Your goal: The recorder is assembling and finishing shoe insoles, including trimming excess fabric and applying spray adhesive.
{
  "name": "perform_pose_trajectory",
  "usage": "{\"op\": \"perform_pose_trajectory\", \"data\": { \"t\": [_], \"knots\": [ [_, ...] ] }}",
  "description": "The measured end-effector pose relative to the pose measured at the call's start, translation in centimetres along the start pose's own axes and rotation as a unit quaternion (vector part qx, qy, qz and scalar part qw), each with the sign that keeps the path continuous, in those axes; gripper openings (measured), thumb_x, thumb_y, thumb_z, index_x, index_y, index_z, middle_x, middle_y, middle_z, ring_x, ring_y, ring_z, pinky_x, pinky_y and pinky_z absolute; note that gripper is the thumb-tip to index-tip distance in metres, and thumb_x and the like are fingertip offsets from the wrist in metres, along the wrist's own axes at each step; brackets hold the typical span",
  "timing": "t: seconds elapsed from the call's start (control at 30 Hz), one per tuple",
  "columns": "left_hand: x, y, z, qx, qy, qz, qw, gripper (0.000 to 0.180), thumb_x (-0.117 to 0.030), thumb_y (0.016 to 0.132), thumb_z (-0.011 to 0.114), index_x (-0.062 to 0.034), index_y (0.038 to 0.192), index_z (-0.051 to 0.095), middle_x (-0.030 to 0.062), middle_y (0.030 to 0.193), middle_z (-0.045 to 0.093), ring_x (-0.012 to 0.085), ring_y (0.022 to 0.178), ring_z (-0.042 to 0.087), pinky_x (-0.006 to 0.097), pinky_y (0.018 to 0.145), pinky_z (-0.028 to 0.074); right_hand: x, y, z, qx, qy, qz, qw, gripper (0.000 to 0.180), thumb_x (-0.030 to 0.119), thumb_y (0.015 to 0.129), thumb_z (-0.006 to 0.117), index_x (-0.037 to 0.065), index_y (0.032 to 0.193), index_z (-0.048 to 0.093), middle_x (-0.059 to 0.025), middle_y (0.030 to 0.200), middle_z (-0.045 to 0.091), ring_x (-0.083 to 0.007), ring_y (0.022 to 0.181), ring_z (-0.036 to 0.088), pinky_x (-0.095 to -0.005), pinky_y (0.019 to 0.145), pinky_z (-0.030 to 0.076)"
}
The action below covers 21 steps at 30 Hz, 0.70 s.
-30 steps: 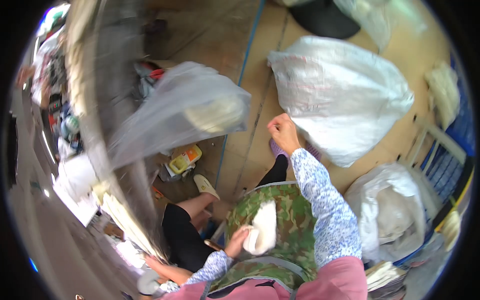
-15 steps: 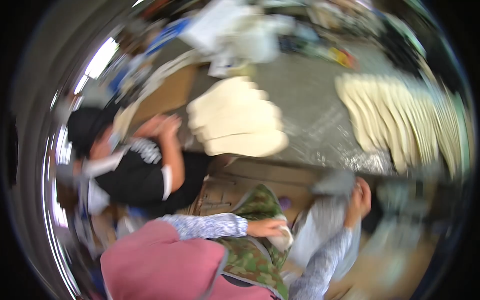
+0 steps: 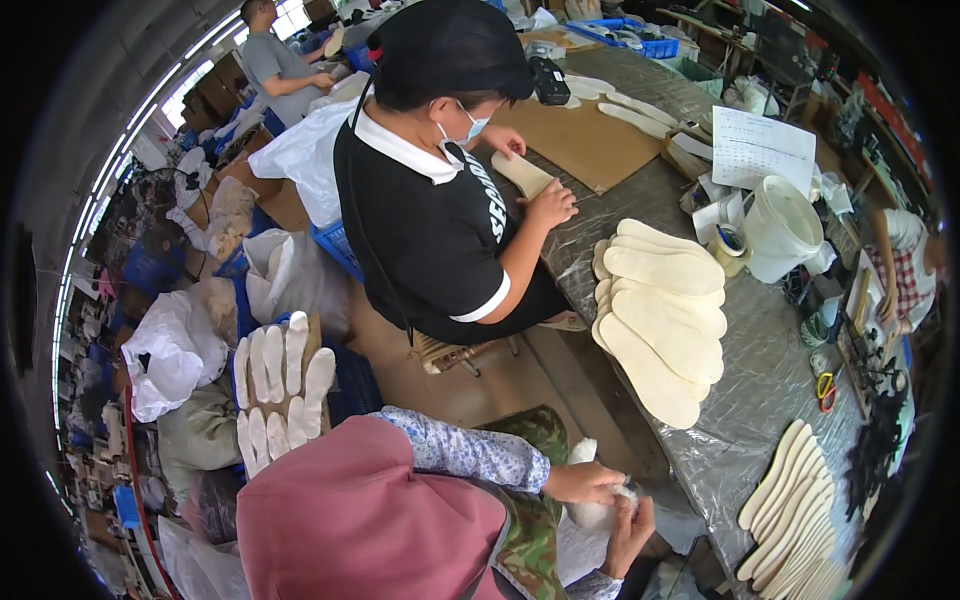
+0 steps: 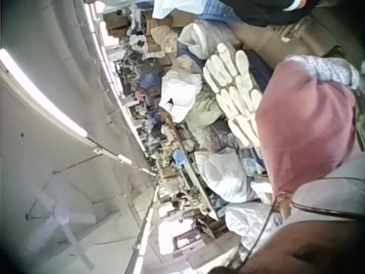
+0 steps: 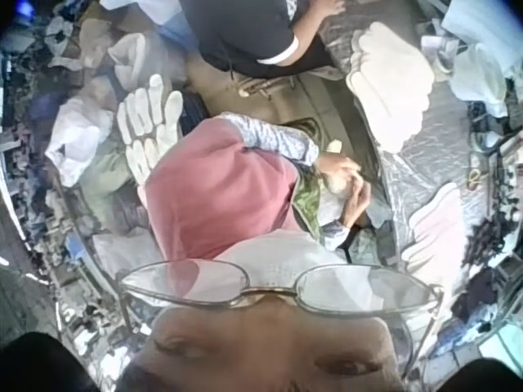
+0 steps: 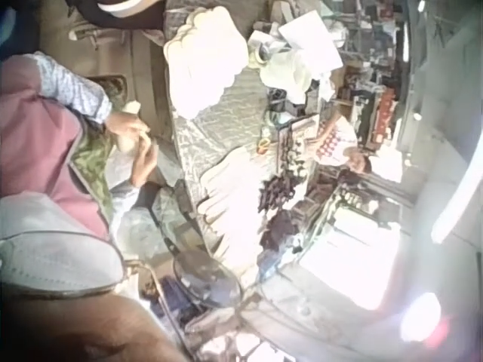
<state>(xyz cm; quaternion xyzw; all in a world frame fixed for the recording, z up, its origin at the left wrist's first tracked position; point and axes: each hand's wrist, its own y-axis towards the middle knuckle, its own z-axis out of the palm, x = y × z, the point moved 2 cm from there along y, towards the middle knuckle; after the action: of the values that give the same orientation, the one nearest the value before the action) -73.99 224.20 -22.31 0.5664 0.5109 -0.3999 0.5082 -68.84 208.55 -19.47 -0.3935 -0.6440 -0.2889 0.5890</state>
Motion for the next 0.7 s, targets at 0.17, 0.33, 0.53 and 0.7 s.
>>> {"op": "perform_pose_trajectory", "data": {
  "t": [0.17, 0.33, 0.53, 0.7],
  "knots": [
    [-2.5, 1.3, -0.1, 0.070, -0.111, -0.042, 0.990, 0.025, -0.018, 0.084, 0.062, 0.0035, 0.095, 0.054, 0.0149, 0.081, 0.060, 0.0231, 0.075, 0.055, 0.035, 0.071, 0.043, 2.9, -0.7, -0.5, -0.037, 0.001, -0.052, 0.998, 0.029, 0.024, 0.097, 0.056, 0.005, 0.076, 0.049, 0.0055, 0.071, 0.048, -0.0024, 0.067, 0.038, -0.0193, 0.055, 0.030],
    [-4.6, 1.8, 0.4, 0.129, -0.259, -0.095, 0.952, 0.013, -0.011, 0.082, 0.053, -0.0002, 0.090, 0.055, 0.0008, 0.076, 0.051, 0.0106, 0.076, 0.046, 0.028, 0.071, 0.040, 5.2, -2.3, -0.3, -0.069, 0.023, -0.034, 0.997, 0.028, 0.024, 0.097, 0.055, 0.005, 0.077, 0.050, 0.0056, 0.072, 0.049, -0.0008, 0.066, 0.039, -0.0178, 0.055, 0.032],
    [-4.7, 1.0, 1.2, 0.113, -0.257, -0.078, 0.957, 0.013, -0.007, 0.080, 0.045, -0.0014, 0.087, 0.055, -0.0015, 0.071, 0.045, 0.0099, 0.068, 0.042, 0.027, 0.063, 0.038, 5.3, -3.9, 0.1, -0.081, 0.039, -0.048, 0.995, 0.029, 0.023, 0.096, 0.056, 0.006, 0.075, 0.046, 0.0048, 0.071, 0.048, -0.0020, 0.067, 0.038, -0.0184, 0.057, 0.032],
    [-4.3, 0.4, 1.8, 0.098, -0.228, -0.059, 0.967, 0.012, -0.006, 0.082, 0.045, 0.0014, 0.085, 0.054, 0.0027, 0.070, 0.047, 0.0115, 0.067, 0.043, 0.028, 0.063, 0.038, 4.8, -4.7, 0.7, -0.100, 0.054, -0.056, 0.992, 0.030, 0.021, 0.096, 0.057, 0.006, 0.074, 0.044, 0.0060, 0.070, 0.041, -0.0028, 0.066, 0.034, -0.0192, 0.057, 0.029]
  ]
}}
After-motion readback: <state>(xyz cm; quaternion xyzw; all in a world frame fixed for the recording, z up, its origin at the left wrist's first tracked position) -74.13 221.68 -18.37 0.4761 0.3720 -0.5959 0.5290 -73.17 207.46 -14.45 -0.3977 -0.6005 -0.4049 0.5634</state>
